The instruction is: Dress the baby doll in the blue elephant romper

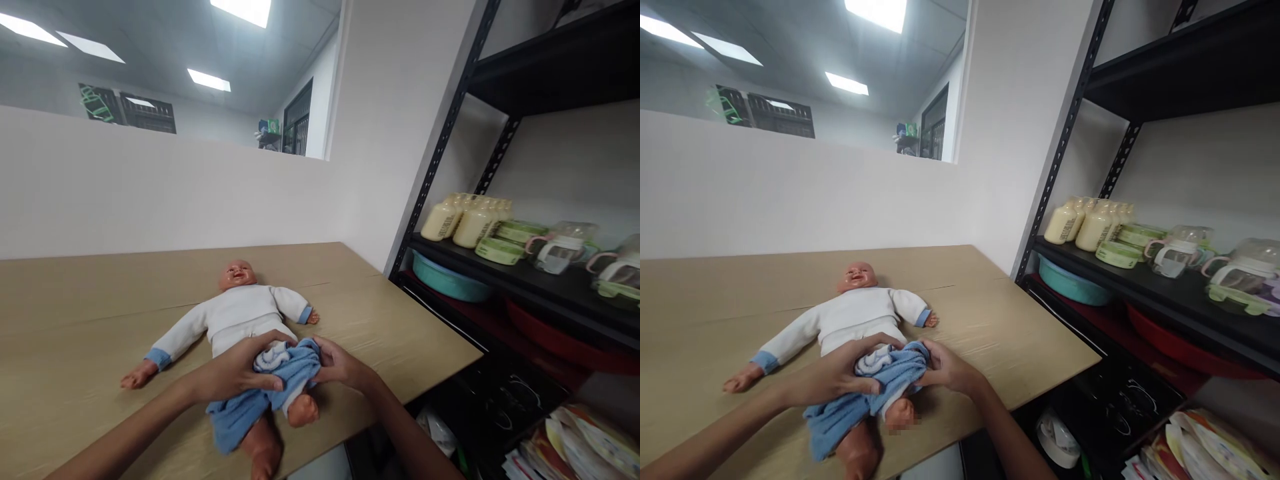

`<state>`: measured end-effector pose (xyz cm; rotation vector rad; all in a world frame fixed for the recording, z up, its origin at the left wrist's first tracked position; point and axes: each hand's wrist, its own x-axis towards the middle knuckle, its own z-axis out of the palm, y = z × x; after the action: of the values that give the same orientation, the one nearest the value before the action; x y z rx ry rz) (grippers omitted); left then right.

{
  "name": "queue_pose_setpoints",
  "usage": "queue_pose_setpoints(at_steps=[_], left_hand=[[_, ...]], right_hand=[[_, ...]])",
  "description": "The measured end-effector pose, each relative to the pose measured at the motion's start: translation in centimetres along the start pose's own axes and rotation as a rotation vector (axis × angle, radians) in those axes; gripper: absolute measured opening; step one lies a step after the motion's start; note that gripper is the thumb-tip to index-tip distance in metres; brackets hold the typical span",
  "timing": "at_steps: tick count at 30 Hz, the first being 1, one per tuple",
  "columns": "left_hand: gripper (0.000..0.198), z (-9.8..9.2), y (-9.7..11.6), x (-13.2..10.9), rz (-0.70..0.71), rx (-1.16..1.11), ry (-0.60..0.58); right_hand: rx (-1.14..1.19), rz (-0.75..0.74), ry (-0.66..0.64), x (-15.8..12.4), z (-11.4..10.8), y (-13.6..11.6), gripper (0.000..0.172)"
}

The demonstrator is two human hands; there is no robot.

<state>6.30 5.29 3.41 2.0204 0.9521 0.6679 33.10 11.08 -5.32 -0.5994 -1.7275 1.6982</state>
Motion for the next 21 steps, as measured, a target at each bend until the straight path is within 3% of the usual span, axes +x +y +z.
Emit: queue_pose_setpoints(at_steps=[3,6,9,14,18,21], left_hand=[[0.067,-0.8,-0.7,-1.5,-0.117,0.059,0.052],[0.078,-1.2,-1.8,-3.7,-0.281,0.091,0.078],[0.075,-0.8,-3.1,-6.2,-0.293,0.155,0.123],[0.082,-0.1,-4.8,-8.9,-0.447,0.182,0.256],[0.061,-1.0,-5.8,-8.5,-0.397,-0.004,0.414],[0.069,-2.0,-7.2,-7.3,-0.477,-0.079,0.619]], right_hand=[[-0.003,0.035,-0.122,0.5,-0.2,-1.6,0.075],[-0.149,-0.011,-0.16,1.2,0.1,-2.8,0.063],[-0.263,-0.09,0.009,2.4,0.7,-2.7,0.04],[-0.135,-0.076,0.196,6.0,0.6,-0.6,0.035],[-0.005,-0.009,0.319,9.9,-0.1,1.3,0.033],[-0.062,-0.055,0.378,12.1,-0.2,1.8,0.03]])
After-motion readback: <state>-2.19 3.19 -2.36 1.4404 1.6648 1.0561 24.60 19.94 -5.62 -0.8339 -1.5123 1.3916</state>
